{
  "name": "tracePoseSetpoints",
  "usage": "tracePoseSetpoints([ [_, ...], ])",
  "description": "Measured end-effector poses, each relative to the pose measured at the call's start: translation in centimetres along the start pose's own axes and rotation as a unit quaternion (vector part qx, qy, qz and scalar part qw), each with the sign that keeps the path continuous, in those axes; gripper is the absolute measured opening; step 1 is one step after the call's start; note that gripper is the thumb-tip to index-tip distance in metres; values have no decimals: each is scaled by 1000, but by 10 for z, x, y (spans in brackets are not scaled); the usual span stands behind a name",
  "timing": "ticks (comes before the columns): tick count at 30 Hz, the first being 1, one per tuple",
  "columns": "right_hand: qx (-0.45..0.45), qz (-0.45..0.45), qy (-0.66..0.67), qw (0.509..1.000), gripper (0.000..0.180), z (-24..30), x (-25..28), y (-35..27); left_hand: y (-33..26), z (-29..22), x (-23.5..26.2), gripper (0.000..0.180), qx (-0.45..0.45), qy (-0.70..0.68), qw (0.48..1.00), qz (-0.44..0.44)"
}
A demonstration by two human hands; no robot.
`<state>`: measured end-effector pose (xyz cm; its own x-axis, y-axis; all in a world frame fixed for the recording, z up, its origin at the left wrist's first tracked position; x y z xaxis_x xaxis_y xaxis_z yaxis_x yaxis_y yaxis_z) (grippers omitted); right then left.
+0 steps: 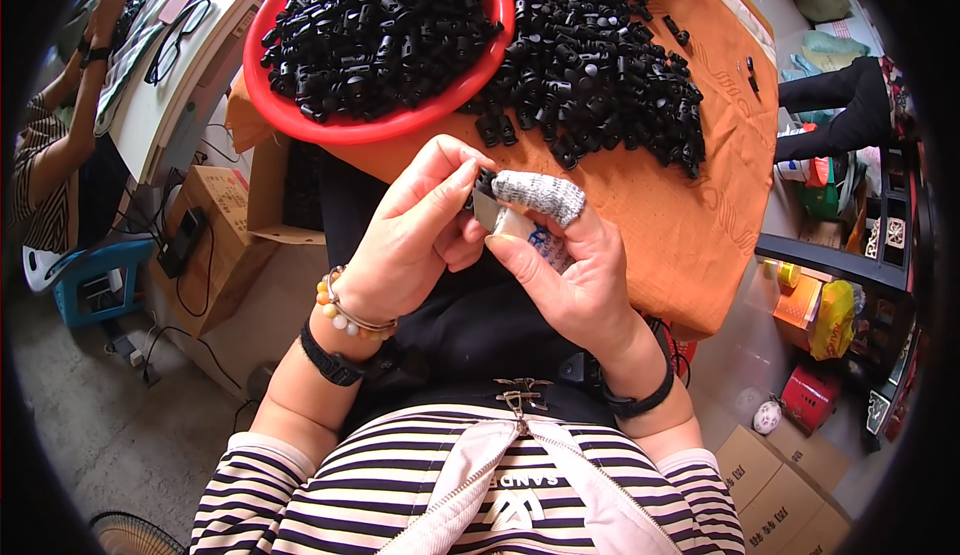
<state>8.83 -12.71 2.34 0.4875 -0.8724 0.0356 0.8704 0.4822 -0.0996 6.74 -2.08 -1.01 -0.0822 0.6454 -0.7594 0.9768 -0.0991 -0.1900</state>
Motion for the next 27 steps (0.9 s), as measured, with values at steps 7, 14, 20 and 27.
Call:
tracePoseSetpoints([
  [7,6,-16,-38,999,32,1,2,0,1,-9,3,12,-74,104,991,-28],
  [14,-8,-7,-29,1000,31,-2,3,-1,0,-9,3,11,-76,115,990,-27],
  [20,-6,0,-32,999,30,-1,1,-1,-1,-10,4,11,-82,118,989,-27],
  [27,15,-3,-32,999,31,0,1,0,-1,-9,4,11,-78,111,990,-24],
])
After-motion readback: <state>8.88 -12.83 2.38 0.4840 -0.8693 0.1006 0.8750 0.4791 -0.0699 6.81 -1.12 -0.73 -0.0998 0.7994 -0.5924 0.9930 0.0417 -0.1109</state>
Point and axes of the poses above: each hand's wrist, its own y-axis towards the middle knuckle, its own x-axis out of the back of the hand, z = x × y, the point moved 8 cm from there along y, towards the middle knuckle, and after that the axes turned 7 degrees about -x, right-handed, at the moved point
